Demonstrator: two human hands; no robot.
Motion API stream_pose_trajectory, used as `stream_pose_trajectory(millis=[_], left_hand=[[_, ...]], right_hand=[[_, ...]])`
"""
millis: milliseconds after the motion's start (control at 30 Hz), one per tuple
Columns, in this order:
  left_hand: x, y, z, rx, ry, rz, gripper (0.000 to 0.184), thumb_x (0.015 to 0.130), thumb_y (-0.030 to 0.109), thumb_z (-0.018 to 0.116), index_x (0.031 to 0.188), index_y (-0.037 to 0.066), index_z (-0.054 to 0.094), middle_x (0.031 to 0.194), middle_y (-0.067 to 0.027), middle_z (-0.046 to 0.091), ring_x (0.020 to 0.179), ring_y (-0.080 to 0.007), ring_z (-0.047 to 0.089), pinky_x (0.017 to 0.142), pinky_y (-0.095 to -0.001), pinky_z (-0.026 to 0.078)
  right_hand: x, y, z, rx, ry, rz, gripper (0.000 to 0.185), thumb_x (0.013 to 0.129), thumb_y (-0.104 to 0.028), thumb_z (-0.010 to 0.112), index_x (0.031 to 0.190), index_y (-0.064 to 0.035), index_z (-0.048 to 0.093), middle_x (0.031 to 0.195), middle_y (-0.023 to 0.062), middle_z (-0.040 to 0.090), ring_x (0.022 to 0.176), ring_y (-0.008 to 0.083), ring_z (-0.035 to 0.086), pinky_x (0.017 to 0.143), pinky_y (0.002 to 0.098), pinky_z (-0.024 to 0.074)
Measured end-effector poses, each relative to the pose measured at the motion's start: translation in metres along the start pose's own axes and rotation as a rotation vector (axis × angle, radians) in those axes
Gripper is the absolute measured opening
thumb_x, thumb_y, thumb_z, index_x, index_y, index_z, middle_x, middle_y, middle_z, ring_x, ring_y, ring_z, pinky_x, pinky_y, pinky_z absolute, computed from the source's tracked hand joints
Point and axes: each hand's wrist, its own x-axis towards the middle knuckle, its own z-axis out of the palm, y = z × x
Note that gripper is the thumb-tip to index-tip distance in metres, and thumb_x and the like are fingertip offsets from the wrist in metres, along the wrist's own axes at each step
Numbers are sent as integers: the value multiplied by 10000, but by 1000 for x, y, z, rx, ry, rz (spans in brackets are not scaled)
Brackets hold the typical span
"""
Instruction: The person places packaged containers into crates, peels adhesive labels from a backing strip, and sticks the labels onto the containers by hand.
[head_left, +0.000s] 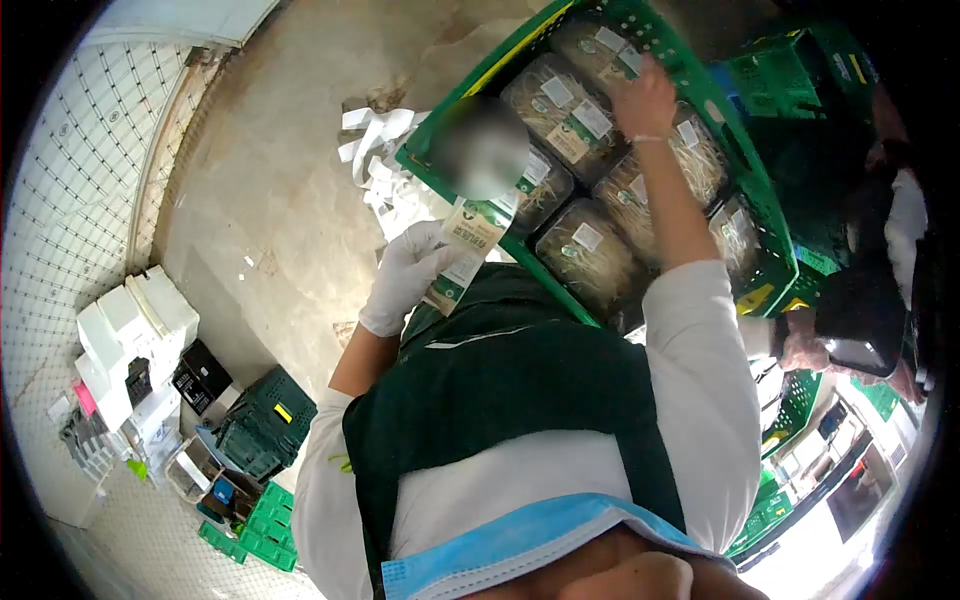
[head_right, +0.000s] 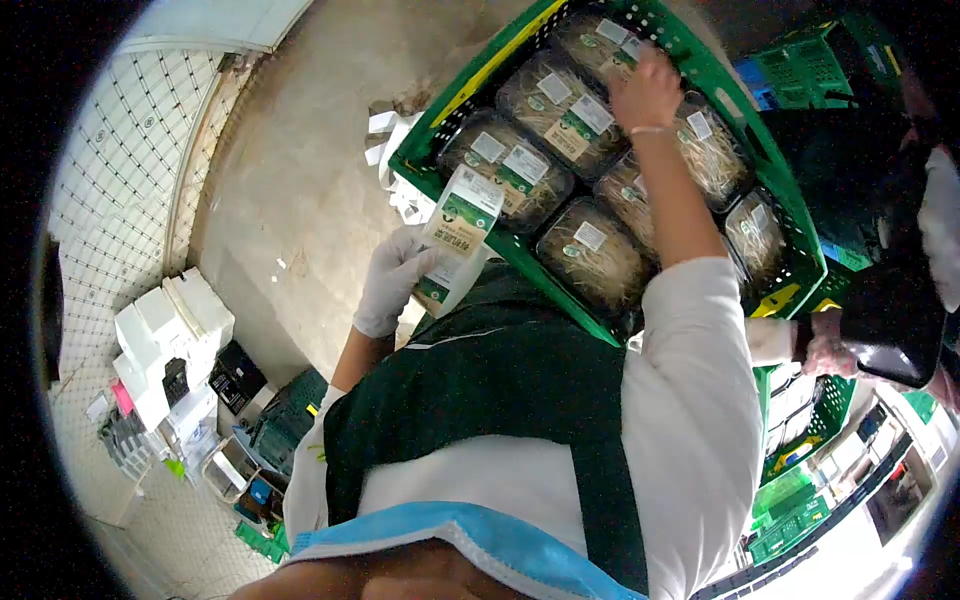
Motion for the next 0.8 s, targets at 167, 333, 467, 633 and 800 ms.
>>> stream_pose_trajectory(millis=[167, 333, 467, 633, 800], left_hand=[[5, 10, 32, -7, -141, 95, 320, 776, 46, 567, 1072, -43, 486, 945, -68, 574, 847, -101, 531, 742, -217, 431], [18, 12, 48, 597, -174, 407, 304, 742, 51, 596, 1028, -18, 519, 914, -54, 578, 877, -128, 519, 801, -268, 402], [14, 12, 93, 272, -110, 144, 159, 784, 146, 597, 772, -10, 565, 777, -33, 552, 700, -81, 505, 603, -215, 410], [10, -23, 127, 316, -291, 112, 186, 791, 173, 604, 815, -5, 556, 738, -12, 531, 644, -67, 491, 561, -202, 403], [10, -35, 102, 324, -200, 0, 200, 770, 134, 592, 897, -17, 564, 815, -29, 564, 714, -74, 501, 638, -207, 405]], right_hand=[[-44, -42, -115, 1638, -901, 21, 378, 804, -286, 571, 1071, -31, 492, 920, 86, 570, 818, 153, 538, 738, 285, 430], [-86, -35, -175, 1216, -913, -200, 264, 744, -158, 615, 980, -56, 555, 769, 131, 576, 701, 251, 562, 613, 281, 443], [-129, -24, -184, 1199, -626, -60, 173, 718, -126, 614, 881, -67, 606, 710, 147, 583, 626, 281, 572, 569, 321, 460], [-100, 82, -142, 611, -210, 186, 148, 699, -196, 620, 781, -74, 607, 771, 109, 599, 693, 261, 586, 591, 344, 478], [-88, 178, -18, 85, -308, 123, 453, 769, -342, 552, 1108, -61, 445, 1068, 136, 518, 1007, 317, 474, 830, 426, 393]])
